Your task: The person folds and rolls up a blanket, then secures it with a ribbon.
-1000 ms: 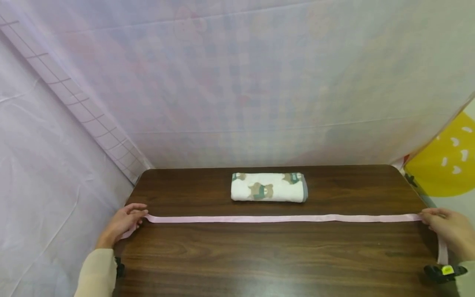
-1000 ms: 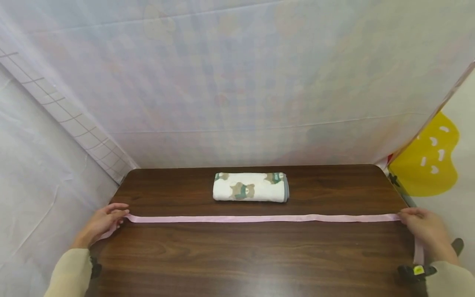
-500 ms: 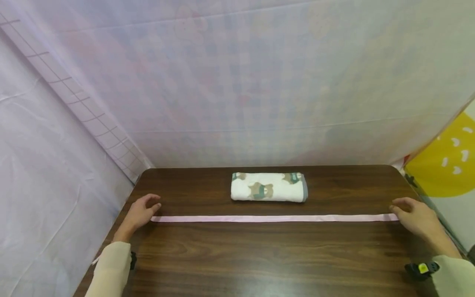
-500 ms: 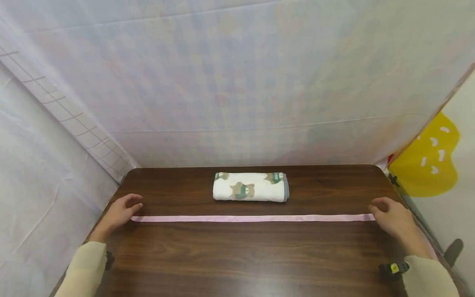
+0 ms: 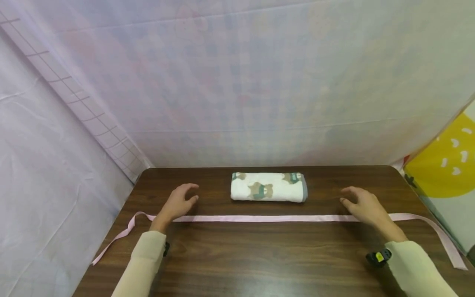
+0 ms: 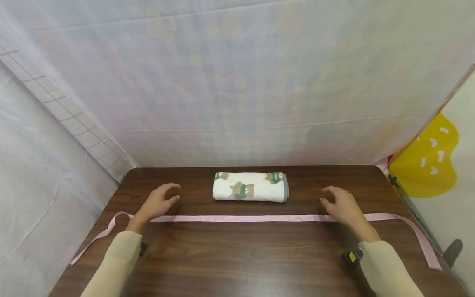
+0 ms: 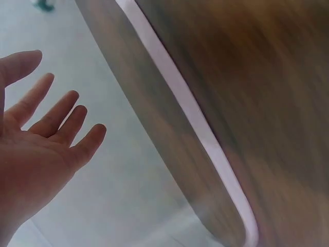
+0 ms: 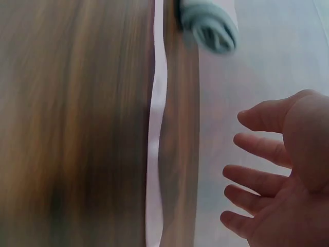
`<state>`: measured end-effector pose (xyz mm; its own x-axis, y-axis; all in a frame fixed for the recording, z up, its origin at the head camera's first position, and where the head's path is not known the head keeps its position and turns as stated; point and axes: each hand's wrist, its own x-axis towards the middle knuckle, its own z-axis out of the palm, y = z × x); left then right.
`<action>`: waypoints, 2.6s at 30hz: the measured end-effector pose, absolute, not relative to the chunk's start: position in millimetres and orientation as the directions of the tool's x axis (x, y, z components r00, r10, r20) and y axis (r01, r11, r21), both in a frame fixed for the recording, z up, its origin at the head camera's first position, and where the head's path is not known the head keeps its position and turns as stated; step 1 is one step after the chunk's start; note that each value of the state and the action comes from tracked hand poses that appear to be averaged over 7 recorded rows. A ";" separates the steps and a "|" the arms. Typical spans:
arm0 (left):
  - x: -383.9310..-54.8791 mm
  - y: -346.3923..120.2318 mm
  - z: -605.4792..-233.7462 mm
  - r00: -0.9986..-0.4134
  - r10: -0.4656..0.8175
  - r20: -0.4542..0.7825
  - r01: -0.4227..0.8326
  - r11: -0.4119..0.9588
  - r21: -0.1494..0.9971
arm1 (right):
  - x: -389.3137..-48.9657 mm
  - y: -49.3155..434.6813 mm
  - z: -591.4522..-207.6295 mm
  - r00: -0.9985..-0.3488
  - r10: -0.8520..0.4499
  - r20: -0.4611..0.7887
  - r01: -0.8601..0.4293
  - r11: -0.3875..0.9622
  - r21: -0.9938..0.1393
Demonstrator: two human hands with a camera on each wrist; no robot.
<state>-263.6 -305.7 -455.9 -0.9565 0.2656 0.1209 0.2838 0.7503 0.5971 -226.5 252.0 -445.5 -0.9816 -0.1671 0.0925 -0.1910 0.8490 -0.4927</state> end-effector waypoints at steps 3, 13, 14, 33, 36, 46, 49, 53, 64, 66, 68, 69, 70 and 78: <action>-267.7 -283.4 -454.1 -0.945 0.303 0.124 0.315 0.740 0.594 | -234.9 227.7 -445.1 -0.961 -0.231 0.150 -0.275 0.829 -0.487; -279.2 -210.5 -449.6 -0.895 0.425 0.137 0.428 0.726 0.539 | -255.0 166.2 -443.7 -0.922 -0.350 0.164 -0.383 0.781 -0.493; -280.2 -204.0 -449.0 -0.886 0.441 0.143 0.446 0.725 0.525 | -256.1 161.9 -444.4 -0.916 -0.364 0.168 -0.398 0.776 -0.489; -300.7 -133.2 -459.4 -0.860 0.504 -0.077 0.461 0.833 0.307 | -278.8 113.7 -461.5 -0.860 -0.494 0.129 -0.507 0.796 -0.331; -301.3 -130.1 -464.2 -0.862 0.492 -0.122 0.452 0.855 0.255 | -281.7 113.1 -466.5 -0.864 -0.493 0.106 -0.498 0.804 -0.326; -303.0 -124.3 -472.7 -0.868 0.476 -0.143 0.462 0.879 0.123 | -289.4 115.3 -475.7 -0.867 -0.492 0.085 -0.496 0.832 -0.248; -303.0 -123.7 -472.8 -0.873 0.467 -0.142 0.457 0.884 0.099 | -290.8 114.4 -475.4 -0.862 -0.496 0.105 -0.506 0.830 -0.234; -302.9 -122.8 -473.0 -0.877 0.456 -0.150 0.453 0.890 0.056 | -291.6 113.6 -475.6 -0.855 -0.500 0.135 -0.518 0.828 -0.214; -309.4 -119.1 -478.2 -0.871 0.487 -0.065 0.492 0.865 -0.100 | -289.1 113.4 -474.5 -0.861 -0.495 0.114 -0.505 0.859 -0.082; -310.3 -120.0 -477.3 -0.866 0.496 -0.055 0.499 0.860 -0.107 | -288.0 114.8 -474.7 -0.851 -0.505 0.143 -0.514 0.857 -0.027; -311.2 -122.5 -476.0 -0.862 0.504 -0.047 0.506 0.856 -0.105 | -286.8 117.0 -475.2 -0.827 -0.526 0.198 -0.531 0.847 0.031; -311.6 -124.3 -475.3 -0.860 0.509 -0.040 0.511 0.854 -0.099 | -286.1 118.6 -475.5 -0.810 -0.538 0.233 -0.541 0.839 0.059; -312.1 -126.5 -474.8 -0.856 0.516 -0.033 0.516 0.852 -0.090 | -285.5 120.1 -475.5 -0.791 -0.550 0.267 -0.550 0.831 0.082; -315.9 -150.6 -471.3 -0.808 0.587 0.038 0.588 0.809 0.010 | -278.3 128.2 -463.0 -0.623 -0.648 0.437 -0.652 0.739 0.167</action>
<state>-315.9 -150.6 -471.3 -0.8084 0.5875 0.0381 0.5882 0.8087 0.0099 -278.3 128.2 -463.0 -0.6230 -0.6485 0.4374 -0.6524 0.7393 0.1667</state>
